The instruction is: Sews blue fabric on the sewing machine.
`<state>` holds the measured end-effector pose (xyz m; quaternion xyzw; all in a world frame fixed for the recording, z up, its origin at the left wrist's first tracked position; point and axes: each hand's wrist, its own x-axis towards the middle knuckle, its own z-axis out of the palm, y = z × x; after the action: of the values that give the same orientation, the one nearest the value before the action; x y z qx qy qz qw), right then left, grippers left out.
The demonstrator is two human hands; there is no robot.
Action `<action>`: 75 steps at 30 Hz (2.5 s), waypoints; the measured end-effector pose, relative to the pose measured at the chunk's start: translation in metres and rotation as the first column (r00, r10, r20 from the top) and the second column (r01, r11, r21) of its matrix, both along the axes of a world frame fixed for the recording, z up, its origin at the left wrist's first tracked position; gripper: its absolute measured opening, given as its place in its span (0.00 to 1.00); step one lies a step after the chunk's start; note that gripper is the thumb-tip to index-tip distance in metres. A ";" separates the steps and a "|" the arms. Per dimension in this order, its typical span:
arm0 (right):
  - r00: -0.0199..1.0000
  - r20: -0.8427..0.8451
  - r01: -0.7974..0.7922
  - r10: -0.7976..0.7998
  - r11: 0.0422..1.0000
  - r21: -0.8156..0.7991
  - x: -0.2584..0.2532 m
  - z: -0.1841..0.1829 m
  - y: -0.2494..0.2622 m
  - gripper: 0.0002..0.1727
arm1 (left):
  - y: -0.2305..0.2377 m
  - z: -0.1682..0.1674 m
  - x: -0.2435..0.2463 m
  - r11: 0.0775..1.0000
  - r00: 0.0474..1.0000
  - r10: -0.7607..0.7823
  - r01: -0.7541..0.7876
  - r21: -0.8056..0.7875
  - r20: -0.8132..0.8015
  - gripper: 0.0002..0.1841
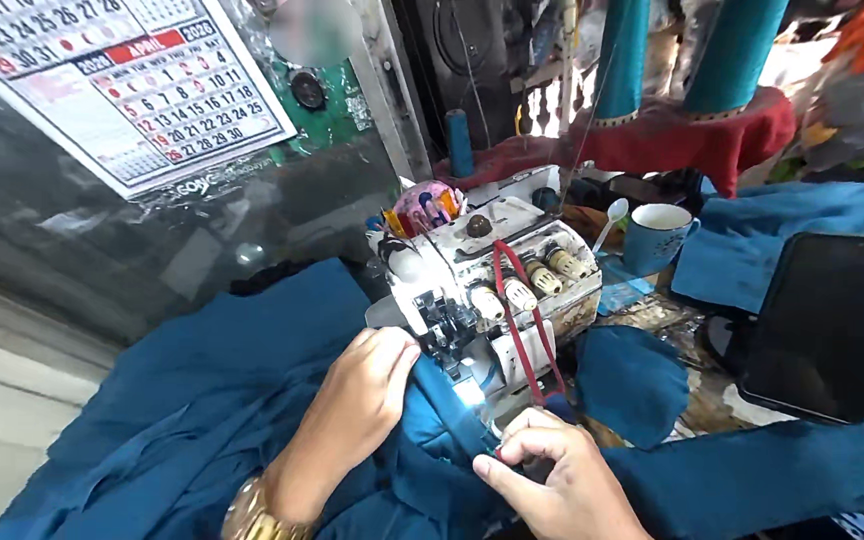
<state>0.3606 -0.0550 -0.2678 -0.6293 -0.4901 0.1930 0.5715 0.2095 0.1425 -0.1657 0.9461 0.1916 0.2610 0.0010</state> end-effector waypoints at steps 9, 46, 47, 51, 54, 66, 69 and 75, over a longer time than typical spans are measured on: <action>0.980 -0.178 -0.131 0.094 0.968 -0.213 0.006 0.020 -0.006 0.18 | 0.007 -0.008 -0.005 0.999 0.999 -0.020 0.021 0.026 -0.039 0.13; 0.878 -0.403 -0.292 0.260 0.956 -0.019 0.012 0.016 0.011 0.16 | -0.148 -0.038 -0.013 0.903 0.965 0.201 -0.249 -0.351 -0.167 0.28; 0.879 -0.404 -0.287 0.253 0.958 -0.023 0.012 0.017 0.011 0.17 | -0.141 -0.037 -0.011 0.882 0.958 0.266 -0.286 -0.376 -0.105 0.26; 0.878 -0.398 -0.303 0.266 0.952 -0.034 0.017 0.020 0.012 0.17 | -0.137 -0.052 -0.006 0.862 0.947 0.322 -0.295 -0.413 -0.004 0.13; 0.880 -0.402 -0.287 0.252 0.957 -0.029 0.019 0.019 0.012 0.17 | -0.137 -0.039 -0.010 0.859 0.970 0.241 -0.217 -0.463 -0.007 0.11; 0.902 -0.365 -0.255 0.230 0.967 -0.021 0.019 0.025 -0.012 0.21 | -0.103 0.035 -0.002 0.403 0.898 0.252 0.243 -0.883 0.362 0.19; 0.915 -0.112 -0.380 0.389 0.920 0.090 0.015 0.015 -0.009 0.20 | -0.114 0.023 -0.005 0.374 0.914 0.233 0.232 -0.898 0.333 0.17; 0.796 -0.455 -0.390 0.399 0.913 0.120 0.013 0.027 -0.010 0.30 | -0.121 0.032 -0.010 0.340 0.927 0.209 0.229 -0.912 0.311 0.13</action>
<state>0.3741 -0.0655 -0.2407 -0.4418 -0.4588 0.4496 0.6262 0.1996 0.0212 -0.1334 0.7042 0.2963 0.2780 0.5822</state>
